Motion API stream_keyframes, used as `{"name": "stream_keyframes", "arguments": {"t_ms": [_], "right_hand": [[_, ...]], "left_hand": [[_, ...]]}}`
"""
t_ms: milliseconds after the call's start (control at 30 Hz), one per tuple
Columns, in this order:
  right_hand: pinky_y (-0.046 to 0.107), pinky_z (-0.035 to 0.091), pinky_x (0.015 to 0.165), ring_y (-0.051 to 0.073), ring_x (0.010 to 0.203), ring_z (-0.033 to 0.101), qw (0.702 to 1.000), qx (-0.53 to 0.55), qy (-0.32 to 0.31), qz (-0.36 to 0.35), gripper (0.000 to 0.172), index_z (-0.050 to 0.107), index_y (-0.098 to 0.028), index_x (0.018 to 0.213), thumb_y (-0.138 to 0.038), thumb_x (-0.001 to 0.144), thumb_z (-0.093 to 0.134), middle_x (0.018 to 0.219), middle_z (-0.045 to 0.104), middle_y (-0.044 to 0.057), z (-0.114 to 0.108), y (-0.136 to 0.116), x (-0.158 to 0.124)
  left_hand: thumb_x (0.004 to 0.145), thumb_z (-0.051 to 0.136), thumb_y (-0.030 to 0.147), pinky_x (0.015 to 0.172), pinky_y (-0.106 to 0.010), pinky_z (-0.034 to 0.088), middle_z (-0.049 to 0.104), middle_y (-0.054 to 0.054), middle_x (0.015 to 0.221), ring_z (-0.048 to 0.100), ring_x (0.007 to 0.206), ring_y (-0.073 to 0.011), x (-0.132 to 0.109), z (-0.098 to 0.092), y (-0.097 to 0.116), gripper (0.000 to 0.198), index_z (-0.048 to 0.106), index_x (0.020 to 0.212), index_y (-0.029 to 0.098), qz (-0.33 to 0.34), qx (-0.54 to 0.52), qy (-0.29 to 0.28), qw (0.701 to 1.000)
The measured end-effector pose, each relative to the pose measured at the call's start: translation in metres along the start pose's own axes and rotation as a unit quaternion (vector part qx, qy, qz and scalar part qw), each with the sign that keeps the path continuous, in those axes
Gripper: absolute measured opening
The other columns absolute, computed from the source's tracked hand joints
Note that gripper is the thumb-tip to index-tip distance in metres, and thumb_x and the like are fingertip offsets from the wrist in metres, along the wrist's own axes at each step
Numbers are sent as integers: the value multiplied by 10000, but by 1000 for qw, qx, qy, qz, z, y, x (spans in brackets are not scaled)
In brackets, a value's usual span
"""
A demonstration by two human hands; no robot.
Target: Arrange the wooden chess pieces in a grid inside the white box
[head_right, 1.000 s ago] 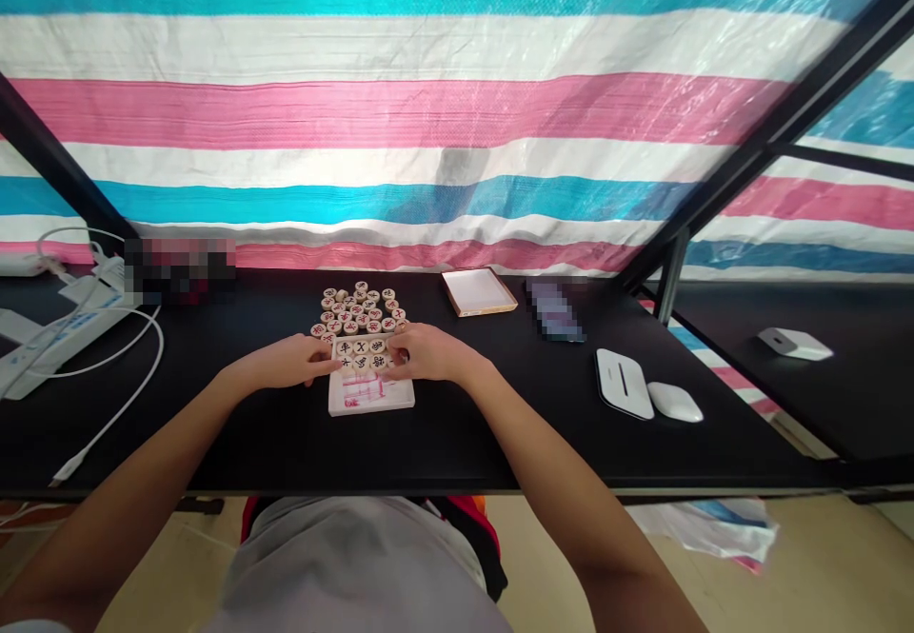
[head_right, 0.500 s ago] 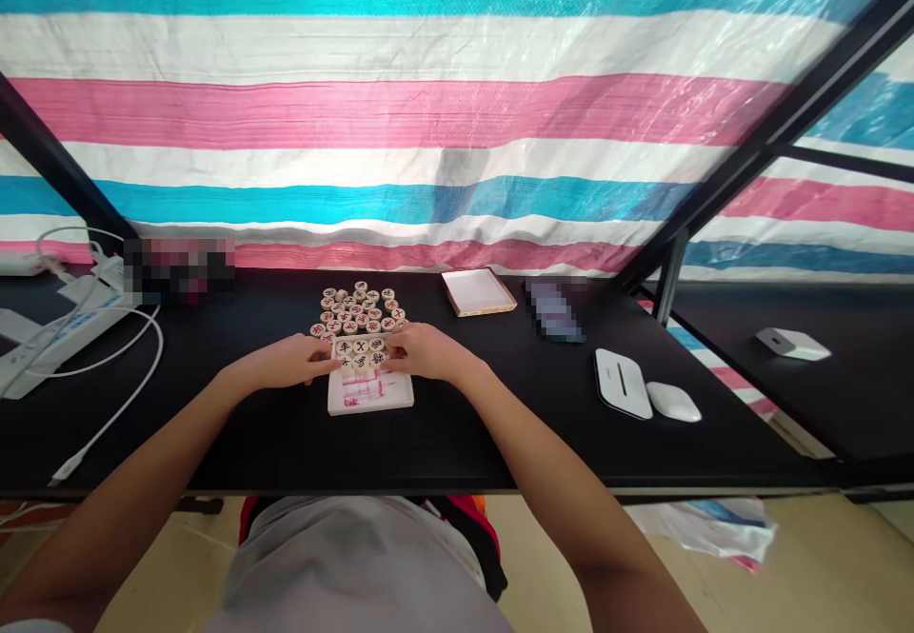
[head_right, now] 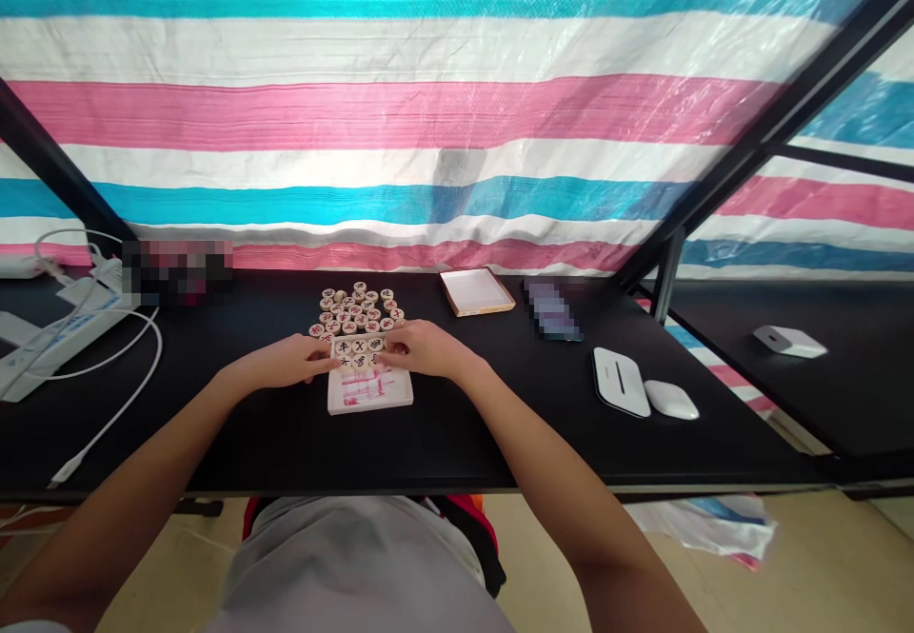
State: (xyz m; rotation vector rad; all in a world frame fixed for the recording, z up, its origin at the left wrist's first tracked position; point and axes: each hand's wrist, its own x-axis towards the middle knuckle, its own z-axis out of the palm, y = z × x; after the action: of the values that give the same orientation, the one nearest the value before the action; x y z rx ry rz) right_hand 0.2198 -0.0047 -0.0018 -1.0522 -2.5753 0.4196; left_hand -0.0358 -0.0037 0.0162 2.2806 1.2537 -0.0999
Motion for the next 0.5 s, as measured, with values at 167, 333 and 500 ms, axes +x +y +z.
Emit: {"name": "stream_keyframes", "arguments": {"t_ms": [167, 333, 500], "right_hand": [[224, 343, 599, 129, 652, 548, 993, -46, 77, 73, 233, 631, -168, 832, -337, 905, 488, 718, 621, 26, -2, 5, -1], [239, 364, 625, 153, 698, 585, 985, -74, 93, 125, 185, 631, -183, 930, -283, 906, 477, 772, 655, 34, -1, 22, -2], [300, 431, 791, 198, 893, 591, 979, -70, 132, 140, 224, 613, -164, 1016, -164, 903, 420, 974, 633, 91, 8, 53, -4]], "left_hand": [[866, 366, 488, 555, -242, 385, 651, -6, 649, 593, 603, -156, -5, -12, -15, 384, 563, 707, 199, -13, -20, 4, 1000], [839, 401, 448, 553, -254, 371, 673, -21, 754, 603, 663, -176, -5, -21, -37, 316, 566, 726, 203, -72, 34, 90, 993], [807, 449, 453, 575, -265, 377, 673, -32, 791, 603, 693, -187, 0, -16, -37, 287, 570, 745, 200, -70, 47, 84, 993]]}}
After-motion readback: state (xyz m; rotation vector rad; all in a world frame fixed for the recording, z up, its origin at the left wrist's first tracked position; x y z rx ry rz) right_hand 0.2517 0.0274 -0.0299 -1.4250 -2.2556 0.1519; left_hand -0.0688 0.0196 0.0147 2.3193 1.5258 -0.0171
